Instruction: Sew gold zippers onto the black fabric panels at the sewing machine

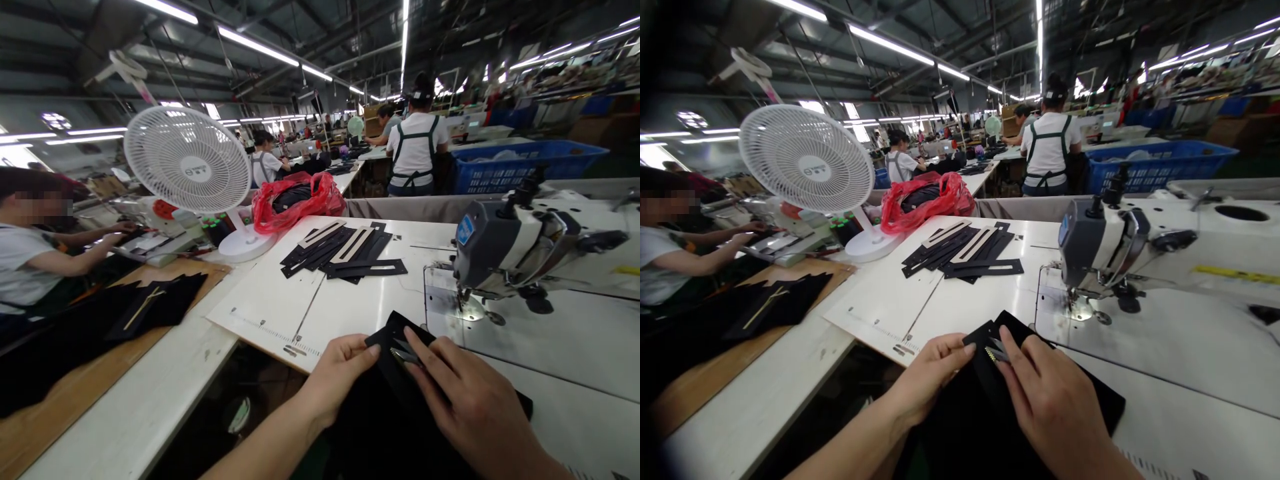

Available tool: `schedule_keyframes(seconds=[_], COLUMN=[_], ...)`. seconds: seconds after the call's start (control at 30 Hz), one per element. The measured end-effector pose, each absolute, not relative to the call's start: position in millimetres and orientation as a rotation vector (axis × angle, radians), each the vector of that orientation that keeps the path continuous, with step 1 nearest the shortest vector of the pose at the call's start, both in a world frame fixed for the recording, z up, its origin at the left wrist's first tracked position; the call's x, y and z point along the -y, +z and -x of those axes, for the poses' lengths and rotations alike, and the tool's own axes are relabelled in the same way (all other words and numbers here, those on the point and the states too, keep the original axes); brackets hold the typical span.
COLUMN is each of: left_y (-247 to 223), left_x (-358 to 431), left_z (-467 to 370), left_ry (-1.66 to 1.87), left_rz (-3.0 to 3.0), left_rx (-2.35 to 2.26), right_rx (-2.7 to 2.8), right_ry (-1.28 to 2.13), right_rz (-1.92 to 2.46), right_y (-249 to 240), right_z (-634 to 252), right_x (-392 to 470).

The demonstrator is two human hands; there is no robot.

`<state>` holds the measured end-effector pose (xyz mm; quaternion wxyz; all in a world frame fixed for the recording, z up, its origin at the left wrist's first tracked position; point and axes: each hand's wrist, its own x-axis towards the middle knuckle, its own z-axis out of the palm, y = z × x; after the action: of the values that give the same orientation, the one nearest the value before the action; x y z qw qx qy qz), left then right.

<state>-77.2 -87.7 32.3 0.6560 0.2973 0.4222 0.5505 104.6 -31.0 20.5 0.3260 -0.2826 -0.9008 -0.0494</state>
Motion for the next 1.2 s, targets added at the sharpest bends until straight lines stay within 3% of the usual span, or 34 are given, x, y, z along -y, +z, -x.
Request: schedule_keyframes(seconds=[0.23,0.47,0.93,1.2], left_y=[25,24,31,29], left_x=[89,89,90,86], left_z=[78,75,74,70], left_ry=[1.261,1.278,1.312,1.337], left_rz=[-0.643,-0.623,-0.713,-0.67], left_rx=[-0.934,-0.954,-0.958,-1.009], right_rx=[2.328,2.264,2.319,2.313], right_ry=[-0.18,0.07,-0.238,-0.184], right_rz=[0.746,0.757,0.69,0.684], right_y=[19,13,26,20], right_z=[-102,-103,-104,-103], right_x=[32,30,31,32])
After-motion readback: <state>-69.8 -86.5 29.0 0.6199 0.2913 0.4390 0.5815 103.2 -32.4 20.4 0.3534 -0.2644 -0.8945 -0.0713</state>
